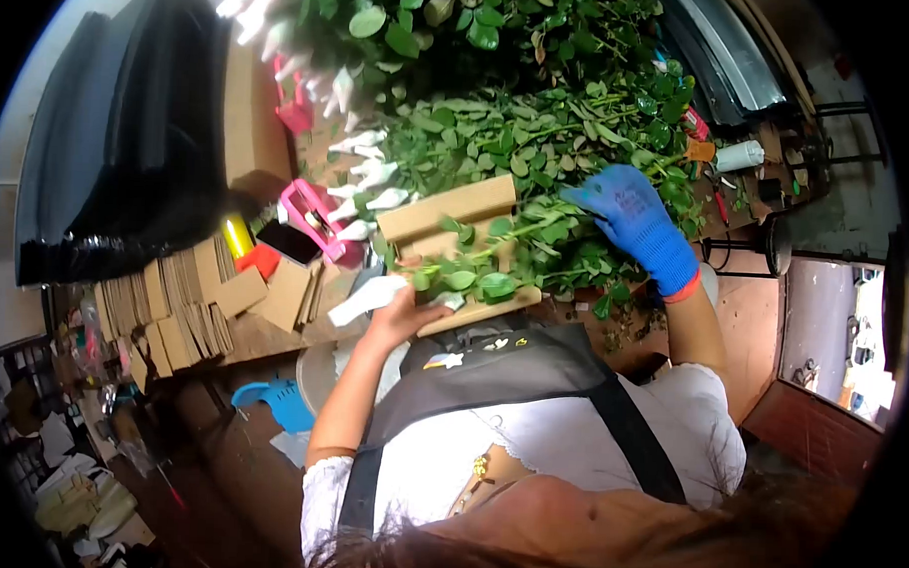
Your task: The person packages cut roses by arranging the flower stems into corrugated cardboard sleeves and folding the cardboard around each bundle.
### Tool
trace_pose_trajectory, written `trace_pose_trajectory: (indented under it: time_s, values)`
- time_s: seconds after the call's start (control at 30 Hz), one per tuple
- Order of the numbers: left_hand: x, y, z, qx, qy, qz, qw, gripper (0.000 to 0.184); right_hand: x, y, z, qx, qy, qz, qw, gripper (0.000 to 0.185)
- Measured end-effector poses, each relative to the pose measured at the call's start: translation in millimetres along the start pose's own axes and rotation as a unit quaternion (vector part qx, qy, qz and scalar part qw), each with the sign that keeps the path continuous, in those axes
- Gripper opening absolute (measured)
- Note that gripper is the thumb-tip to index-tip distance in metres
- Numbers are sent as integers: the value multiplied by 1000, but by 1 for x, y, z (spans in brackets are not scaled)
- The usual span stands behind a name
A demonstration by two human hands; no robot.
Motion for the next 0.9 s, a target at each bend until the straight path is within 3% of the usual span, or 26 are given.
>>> trace_pose_trajectory:
  time_s: [0.07,0.17,0.27,0.3,0.4,0.43,0.53,0.6,0.67,0.73,0.83,0.9]
  values:
    - [-4,12,12,5,44,-10,999,98,28,7,-21,25,-94,-15,995,34]
    - [-4,17,15,89,-2,71,993,101,51,1,-40,64,-163,-64,983,28]
    - [-3,16,12,32,18,16,999,79,59,2,-62,77,-249,-89,961,28]
    - [-4,16,11,25,12,9,1000,72,67,2,-74,63,-180,-61,980,24]
    - [-3,15,9,14,4,-6,1000,57,60,-2,-84,58,-330,-90,938,23]
    - [-3,17,10,11,-3,-6,1000,57,61,2,-76,42,-282,-68,956,25]
    - [-8,26,15,-10,-19,-19,1000,52,29,23,-50,-42,-122,-121,984,34]
    - [-13,35,19,-32,-21,-27,999,49,-16,34,-50,-33,87,-88,992,37]
    - [-17,37,19,-30,-7,-37,999,38,-70,40,-79,-37,184,-49,981,38]
    - [-17,26,8,-58,22,-38,997,32,-104,47,-127,96,186,-21,978,37]
    - [-15,33,8,-96,39,-40,994,28,-143,53,-137,76,-160,-139,974,36]
    - [-13,31,6,-78,26,-14,997,26,-129,42,-85,25,92,-114,989,34]
Point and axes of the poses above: each hand's wrist, its own x-axis away from the middle knuckle, its own z-axis out of the back of the hand, y = z × x, the point moved 3 cm from there along -x, towards the middle knuckle, and after that the axes turned 2 degrees about z, right-handed, at the moved point
